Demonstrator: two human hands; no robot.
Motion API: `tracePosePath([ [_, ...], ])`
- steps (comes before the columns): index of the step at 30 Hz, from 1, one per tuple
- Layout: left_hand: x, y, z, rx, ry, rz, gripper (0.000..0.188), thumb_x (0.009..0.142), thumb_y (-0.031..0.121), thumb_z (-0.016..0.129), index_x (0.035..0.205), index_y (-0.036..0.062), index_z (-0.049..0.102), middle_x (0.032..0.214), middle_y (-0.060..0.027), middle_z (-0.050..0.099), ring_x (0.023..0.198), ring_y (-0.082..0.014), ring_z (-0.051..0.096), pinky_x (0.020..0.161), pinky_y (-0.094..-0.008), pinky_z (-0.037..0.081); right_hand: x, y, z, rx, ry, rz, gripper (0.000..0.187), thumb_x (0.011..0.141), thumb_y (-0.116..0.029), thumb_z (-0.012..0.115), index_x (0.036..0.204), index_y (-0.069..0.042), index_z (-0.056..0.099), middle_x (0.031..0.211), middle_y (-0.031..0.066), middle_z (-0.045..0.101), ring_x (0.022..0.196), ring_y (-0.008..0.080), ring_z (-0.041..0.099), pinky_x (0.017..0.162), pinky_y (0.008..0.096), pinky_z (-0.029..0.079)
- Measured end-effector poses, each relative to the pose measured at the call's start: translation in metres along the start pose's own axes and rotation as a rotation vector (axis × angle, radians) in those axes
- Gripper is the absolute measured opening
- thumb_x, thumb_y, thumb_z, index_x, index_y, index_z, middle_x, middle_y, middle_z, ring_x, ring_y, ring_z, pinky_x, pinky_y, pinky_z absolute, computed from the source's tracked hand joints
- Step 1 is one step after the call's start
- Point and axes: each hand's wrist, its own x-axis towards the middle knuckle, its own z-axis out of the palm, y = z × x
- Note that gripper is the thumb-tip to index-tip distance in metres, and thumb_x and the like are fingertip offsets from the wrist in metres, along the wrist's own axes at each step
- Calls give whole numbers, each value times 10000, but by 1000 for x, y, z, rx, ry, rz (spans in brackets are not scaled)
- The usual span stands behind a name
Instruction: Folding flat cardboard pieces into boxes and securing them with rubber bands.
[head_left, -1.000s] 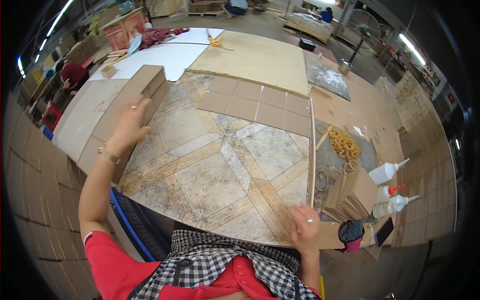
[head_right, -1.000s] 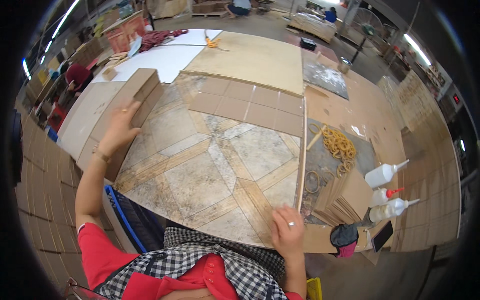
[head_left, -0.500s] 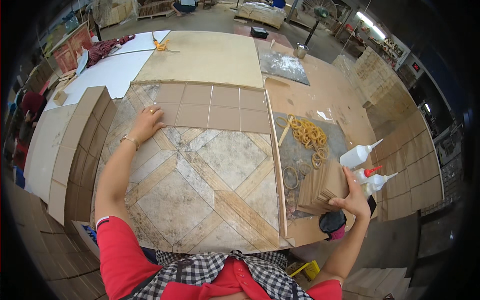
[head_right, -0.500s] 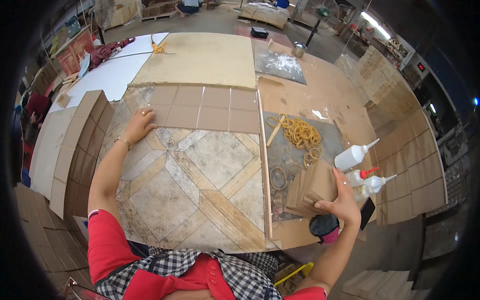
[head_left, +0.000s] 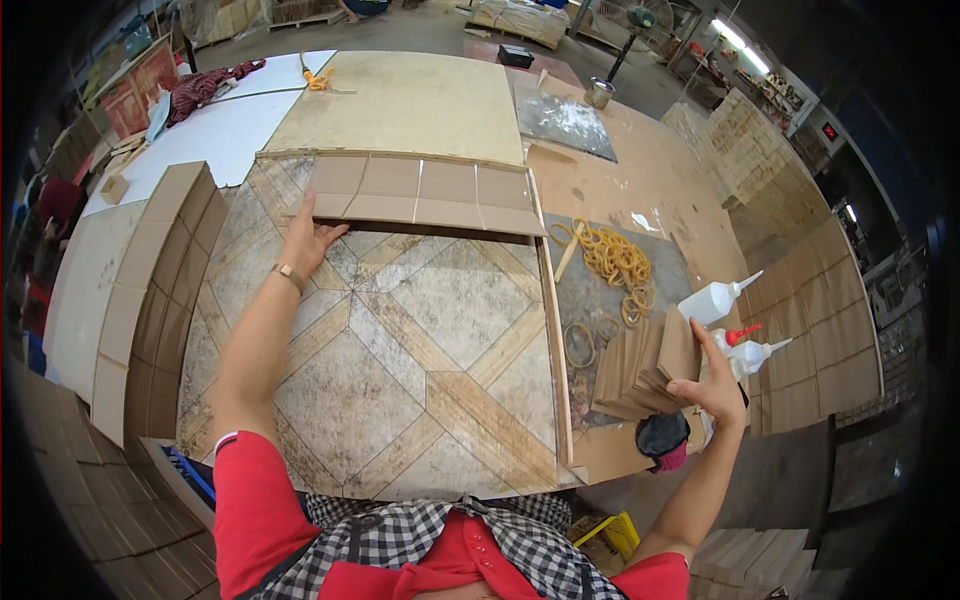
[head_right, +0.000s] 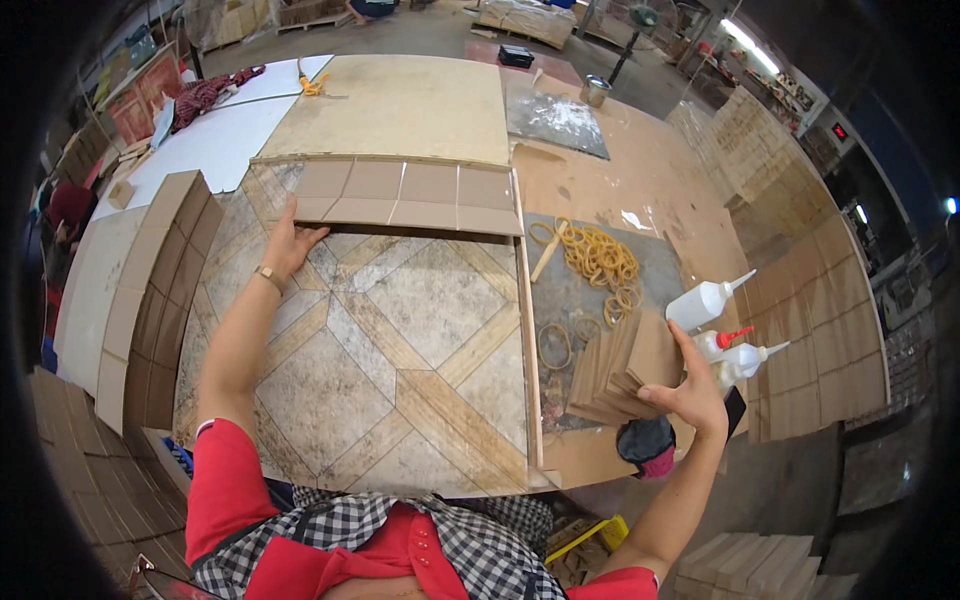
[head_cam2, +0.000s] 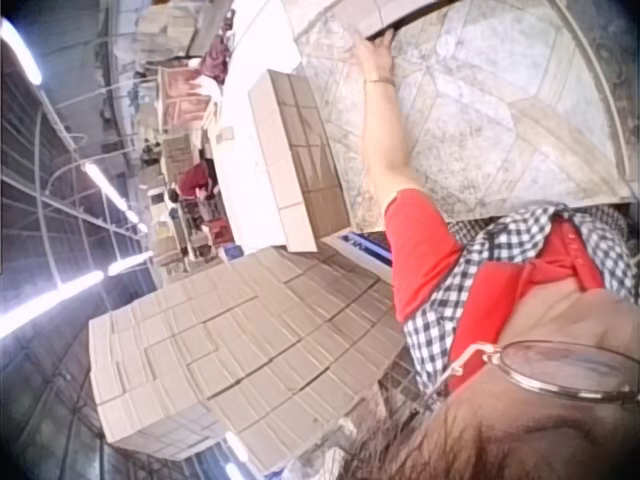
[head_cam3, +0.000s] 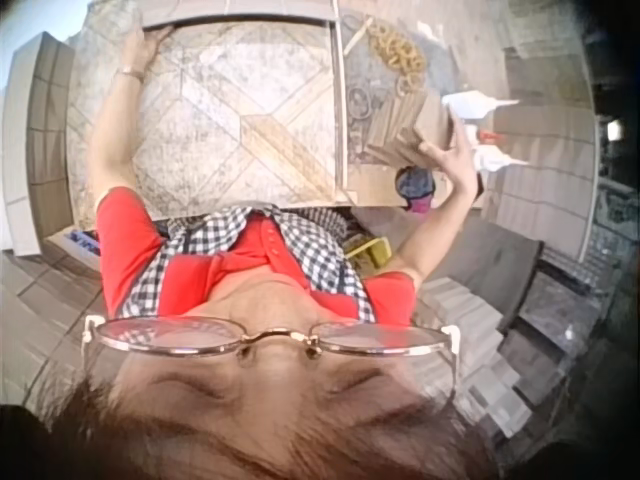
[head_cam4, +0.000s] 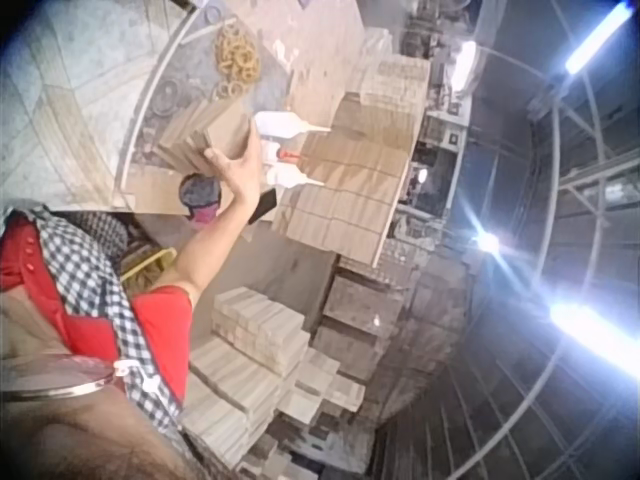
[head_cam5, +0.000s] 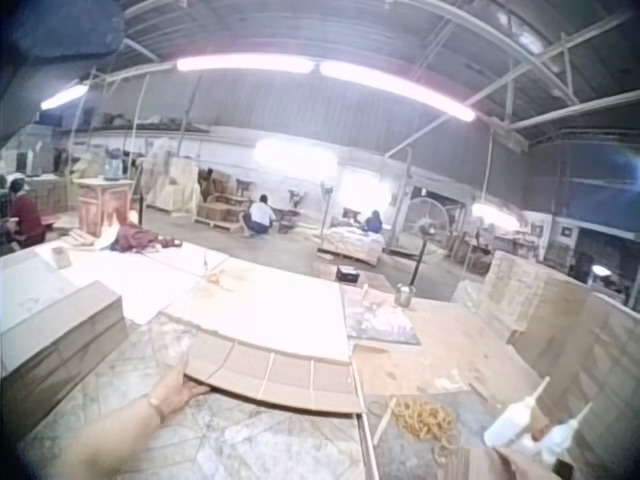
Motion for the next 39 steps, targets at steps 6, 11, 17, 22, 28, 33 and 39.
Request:
tracePosePath([
  [6,25,-12,-6,-286,80,-3,412,1005,305,355,1300,19,385,1318,-155,455,1182,-332,485,963,-520,441,-7,3,-7,29,80,-42,969,586,-327,830,1387,-23,376,1329,127,502,1277,224,415,1070,374,287],
  [11,-4,-2,-25,-285,156,17,373,995,265,378,1261,7,423,1284,-152,488,1176,-323,490,962,-505,444,-13,10,-18,513,390,-144,742,753,-286,706,1372,-16,398,1279,123,530,1251,231,439,1037,381,313],
  [17,-75,8,-117,-168,13,49,359,967,197,414,1261,-7,450,1273,-147,508,1182,-278,488,1014,-442,408,5,16,0,164,333,-86,595,811,-231,653,1335,-35,452,1267,120,559,1217,223,484,1027,366,327],
  [22,-214,35,-167,-101,68,107,391,988,214,414,1300,-20,432,1319,-131,485,1203,-236,479,1030,-393,402,61,15,-9,-223,223,24,603,764,-272,711,1269,-9,511,1276,150,554,1195,261,512,969,357,409],
  [28,-339,22,-198,-206,275,97,422,982,251,455,1307,-16,418,1305,-139,501,1175,-235,512,992,-375,448,132,65,-10,-174,-188,337,617,755,-281,712,1292,-52,514,1271,116,558,1180,281,514,970,382,415],
  [33,-404,-7,-203,-212,441,154,429,974,265,471,1292,-18,422,1281,-153,519,1120,-244,560,879,-358,541,154,53,14,-368,-454,540,625,721,-322,723,1260,-56,553,1166,115,619,1101,263,570,882,392,469],
  [39,-422,-39,-170,-317,443,66,447,968,288,484,1309,6,417,1301,-148,501,1156,-251,529,922,-379,505,190,172,32,-599,-545,633,420,719,-282,700,1087,-82,663,948,118,682,874,241,638,749,394,496],
])
